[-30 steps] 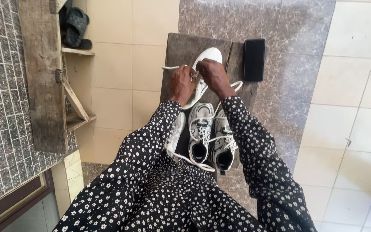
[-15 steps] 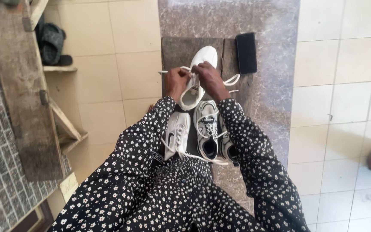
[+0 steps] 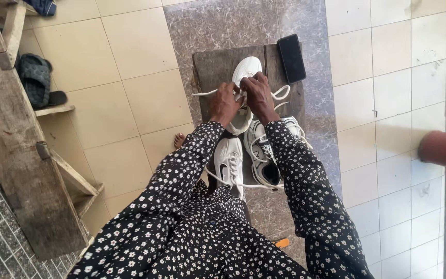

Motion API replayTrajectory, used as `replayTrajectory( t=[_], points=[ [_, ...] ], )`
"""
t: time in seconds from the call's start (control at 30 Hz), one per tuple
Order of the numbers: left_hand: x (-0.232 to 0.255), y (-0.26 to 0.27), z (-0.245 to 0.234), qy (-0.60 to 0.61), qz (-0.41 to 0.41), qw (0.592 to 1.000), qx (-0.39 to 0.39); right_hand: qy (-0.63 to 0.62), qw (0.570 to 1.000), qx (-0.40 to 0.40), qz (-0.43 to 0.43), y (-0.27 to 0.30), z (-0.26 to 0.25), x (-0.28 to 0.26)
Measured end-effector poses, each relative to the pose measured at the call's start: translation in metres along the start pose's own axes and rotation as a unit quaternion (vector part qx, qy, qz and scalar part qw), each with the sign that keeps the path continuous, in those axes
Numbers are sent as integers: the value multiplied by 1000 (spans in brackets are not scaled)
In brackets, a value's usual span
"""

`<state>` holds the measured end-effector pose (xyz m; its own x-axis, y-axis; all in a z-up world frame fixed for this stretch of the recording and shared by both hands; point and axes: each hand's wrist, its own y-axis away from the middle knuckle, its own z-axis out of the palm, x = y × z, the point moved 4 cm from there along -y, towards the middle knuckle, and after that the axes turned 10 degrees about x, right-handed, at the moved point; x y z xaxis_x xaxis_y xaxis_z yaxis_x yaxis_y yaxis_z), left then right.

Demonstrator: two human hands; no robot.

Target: The person unlaces and relaces multiple pairs of white sneakers placed on a wooden board. They remove the laces from each shoe, then thread them back through the eyelets and tie the laces, repeating the process for several shoes.

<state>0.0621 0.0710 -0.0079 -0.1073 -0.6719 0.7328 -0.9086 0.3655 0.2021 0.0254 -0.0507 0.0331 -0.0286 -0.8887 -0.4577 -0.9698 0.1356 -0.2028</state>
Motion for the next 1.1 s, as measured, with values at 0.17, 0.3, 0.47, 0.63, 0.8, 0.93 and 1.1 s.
replayTrajectory(
  t=[0.17, 0.3, 0.47, 0.63, 0.8, 0.93, 1.1],
  points=[
    [5, -5, 9, -22, 91, 992, 83, -24, 1000, 0, 1, 4, 2, 1],
    [-4, -4, 17, 12, -3, 1000, 14, 43, 998, 44, -7, 10, 1, 3],
    [-9, -3, 9, 39, 14, 997, 62, 60, 997, 5, -55, 8, 9, 18],
    [-9, 7, 15, 33, 1, 997, 66, 47, 991, -42, -119, 16, 16, 31],
    [4, -2, 19, -51, -11, 997, 54, -43, 989, -45, -133, 9, 5, 32],
    [15, -5, 26, -113, 23, 991, 62, -61, 991, 22, -117, 17, -24, 30],
    [21, -14, 31, -211, -4, 977, 23, 0, 988, -34, 154, 39, -23, 47]
  ],
)
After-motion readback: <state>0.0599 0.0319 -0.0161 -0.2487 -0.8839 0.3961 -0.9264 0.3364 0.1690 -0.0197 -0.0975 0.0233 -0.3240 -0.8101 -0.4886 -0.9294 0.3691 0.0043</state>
